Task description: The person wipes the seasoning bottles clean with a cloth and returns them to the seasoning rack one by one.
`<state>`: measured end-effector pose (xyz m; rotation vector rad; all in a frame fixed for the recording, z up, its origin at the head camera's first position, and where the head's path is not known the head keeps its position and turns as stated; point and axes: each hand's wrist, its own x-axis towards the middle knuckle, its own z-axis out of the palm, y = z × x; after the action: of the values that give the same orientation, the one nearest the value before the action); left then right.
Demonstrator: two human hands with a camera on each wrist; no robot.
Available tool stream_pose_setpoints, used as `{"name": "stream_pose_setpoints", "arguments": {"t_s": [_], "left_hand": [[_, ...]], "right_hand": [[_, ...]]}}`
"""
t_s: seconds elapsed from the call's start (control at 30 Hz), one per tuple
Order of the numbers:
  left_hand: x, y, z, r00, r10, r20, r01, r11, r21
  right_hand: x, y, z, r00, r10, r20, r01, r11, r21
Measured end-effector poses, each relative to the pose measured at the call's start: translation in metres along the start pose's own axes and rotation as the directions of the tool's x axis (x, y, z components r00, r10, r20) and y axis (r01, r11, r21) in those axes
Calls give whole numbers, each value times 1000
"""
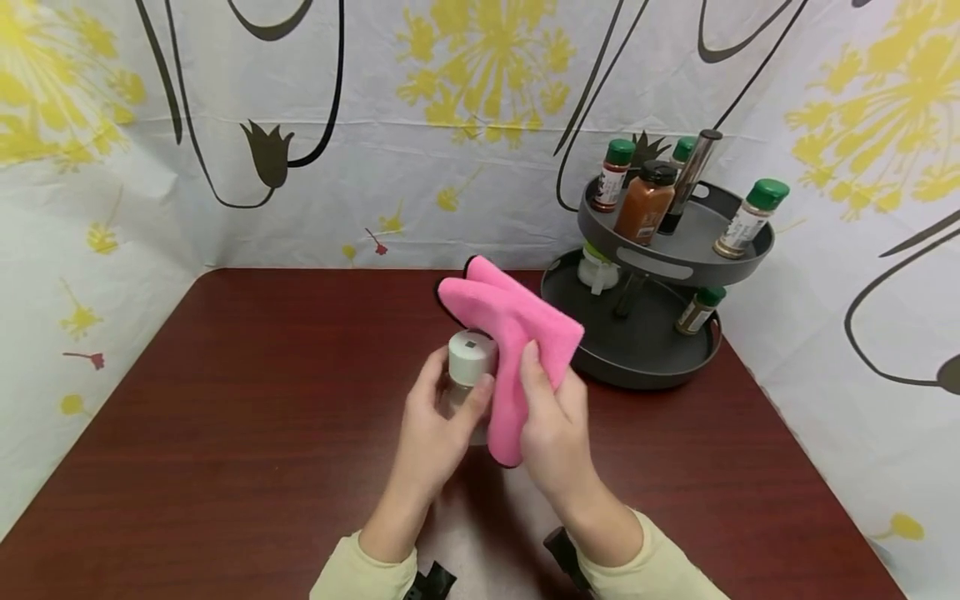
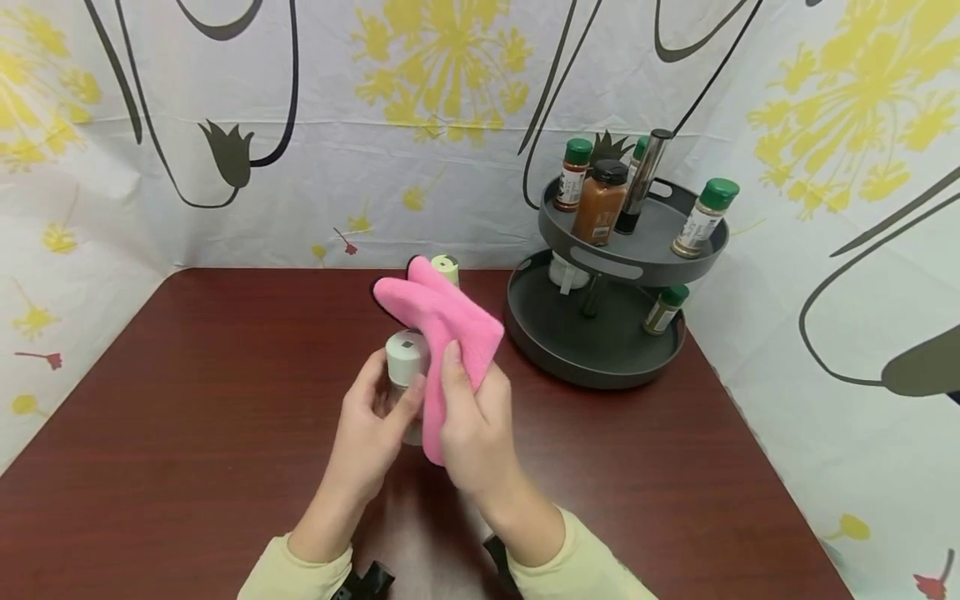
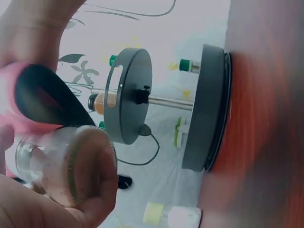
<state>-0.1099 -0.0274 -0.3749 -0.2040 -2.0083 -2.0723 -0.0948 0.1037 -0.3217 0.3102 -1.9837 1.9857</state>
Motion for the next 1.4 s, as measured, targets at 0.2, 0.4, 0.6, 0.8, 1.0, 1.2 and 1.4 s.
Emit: {"name": "stream_pose_setpoints", "arguments": {"t_s": [0.2, 0.4, 0.6, 0.8, 1.0, 1.2, 1.4], "left_hand": [[1, 7, -3, 991, 63, -119, -76, 992, -105], [-1, 17, -4, 948, 120, -296, -178, 968, -176], [-6, 13, 5, 944, 118, -308, -214, 929, -301], [-5, 5, 7, 933, 203, -298, -293, 908, -299], [2, 9, 1, 932, 214, -294, -312, 885, -345], [-4, 17, 5, 932, 207, -298, -302, 897, -322], [2, 15, 3, 915, 236, -329, -341, 887, -312]], "right_hand": [[-12, 25, -1, 992, 98, 76, -92, 993, -79], [-12, 37, -3, 904, 413, 113, -422, 903, 78], [-19, 29, 2, 850, 515, 113, -513, 760, 399], [-31, 23, 4, 864, 468, 187, -489, 688, 536], [-37, 14, -3, 869, 470, 155, -476, 707, 524], [-25, 20, 4, 907, 412, 90, -395, 754, 525], [-31, 29, 11, 867, 460, 193, -490, 713, 502]]}}
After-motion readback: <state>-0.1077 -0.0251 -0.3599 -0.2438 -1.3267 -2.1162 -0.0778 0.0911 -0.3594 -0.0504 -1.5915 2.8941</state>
